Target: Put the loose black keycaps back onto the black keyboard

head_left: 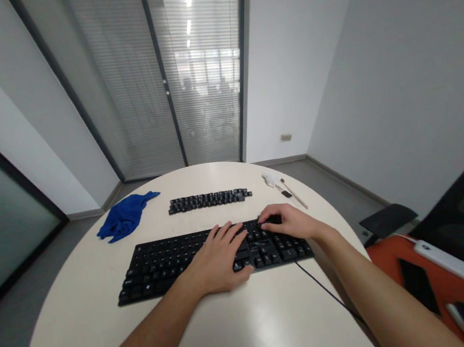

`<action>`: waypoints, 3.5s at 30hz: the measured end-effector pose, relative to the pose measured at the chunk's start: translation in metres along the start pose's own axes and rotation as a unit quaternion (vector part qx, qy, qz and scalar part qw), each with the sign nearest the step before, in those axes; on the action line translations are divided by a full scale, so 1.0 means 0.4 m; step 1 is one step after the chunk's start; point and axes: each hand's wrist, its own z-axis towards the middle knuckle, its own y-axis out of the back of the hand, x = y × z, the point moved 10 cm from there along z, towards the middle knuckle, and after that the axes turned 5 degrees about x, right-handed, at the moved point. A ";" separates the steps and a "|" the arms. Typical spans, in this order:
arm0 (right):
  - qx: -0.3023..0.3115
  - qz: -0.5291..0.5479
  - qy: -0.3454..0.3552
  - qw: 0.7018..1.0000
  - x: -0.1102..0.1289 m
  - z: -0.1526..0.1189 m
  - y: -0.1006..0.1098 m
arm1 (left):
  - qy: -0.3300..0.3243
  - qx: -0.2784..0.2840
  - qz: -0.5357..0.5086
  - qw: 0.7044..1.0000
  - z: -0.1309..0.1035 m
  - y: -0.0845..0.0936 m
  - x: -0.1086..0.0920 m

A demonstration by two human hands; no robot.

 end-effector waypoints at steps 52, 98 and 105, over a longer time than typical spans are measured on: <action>-0.007 -0.008 -0.107 0.994 -0.079 0.018 -0.018 | 0.007 -0.009 -0.006 1.000 0.002 0.004 0.000; -0.087 -0.249 -0.256 0.930 -0.082 0.103 0.083 | 0.007 0.000 -0.004 1.000 0.003 0.011 -0.002; -0.015 0.039 -0.054 0.998 0.004 0.032 0.008 | 0.009 -0.003 -0.002 1.000 0.003 0.008 -0.003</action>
